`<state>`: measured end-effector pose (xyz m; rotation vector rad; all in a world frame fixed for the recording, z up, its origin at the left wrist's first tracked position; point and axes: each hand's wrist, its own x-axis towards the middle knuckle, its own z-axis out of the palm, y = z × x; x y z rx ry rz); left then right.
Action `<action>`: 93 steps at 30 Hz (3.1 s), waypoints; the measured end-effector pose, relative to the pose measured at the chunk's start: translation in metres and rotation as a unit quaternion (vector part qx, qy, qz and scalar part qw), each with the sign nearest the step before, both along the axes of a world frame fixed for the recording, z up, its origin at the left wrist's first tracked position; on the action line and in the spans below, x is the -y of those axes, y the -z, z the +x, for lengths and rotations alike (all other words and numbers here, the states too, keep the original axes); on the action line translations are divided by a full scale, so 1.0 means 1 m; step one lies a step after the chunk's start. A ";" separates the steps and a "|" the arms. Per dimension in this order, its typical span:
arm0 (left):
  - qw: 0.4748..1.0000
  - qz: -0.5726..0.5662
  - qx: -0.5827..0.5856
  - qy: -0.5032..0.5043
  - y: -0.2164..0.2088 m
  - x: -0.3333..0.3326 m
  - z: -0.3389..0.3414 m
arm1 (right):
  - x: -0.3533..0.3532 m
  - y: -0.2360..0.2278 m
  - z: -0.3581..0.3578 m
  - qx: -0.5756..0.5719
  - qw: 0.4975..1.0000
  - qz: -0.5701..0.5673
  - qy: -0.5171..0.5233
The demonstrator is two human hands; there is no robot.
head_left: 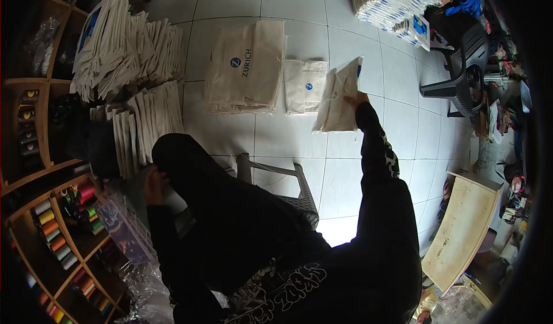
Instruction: Folding printed tote bags and placing them into individual clear plastic sleeves.
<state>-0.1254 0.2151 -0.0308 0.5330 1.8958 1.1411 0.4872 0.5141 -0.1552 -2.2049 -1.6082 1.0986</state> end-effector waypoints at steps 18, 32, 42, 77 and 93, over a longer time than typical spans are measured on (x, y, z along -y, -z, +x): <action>0.882 0.013 0.467 -0.060 0.099 0.101 -0.071 | -0.061 0.050 -0.030 -0.093 0.890 -0.064 0.442; 0.946 -0.153 0.247 -0.147 0.096 0.106 -0.010 | 0.121 0.137 -0.140 0.068 0.957 -0.250 -0.131; 0.919 -0.100 0.323 -0.203 0.094 0.186 0.020 | 0.255 0.144 -0.244 0.048 0.876 -0.223 -0.425; 0.790 -0.374 -0.393 -0.284 0.019 0.188 -0.105 | 0.165 -0.036 -0.399 -0.365 0.881 -0.175 -0.244; 0.823 -0.494 -0.255 -0.118 -0.054 0.141 -0.080 | -0.056 -0.185 -0.761 -0.391 0.869 0.139 -0.268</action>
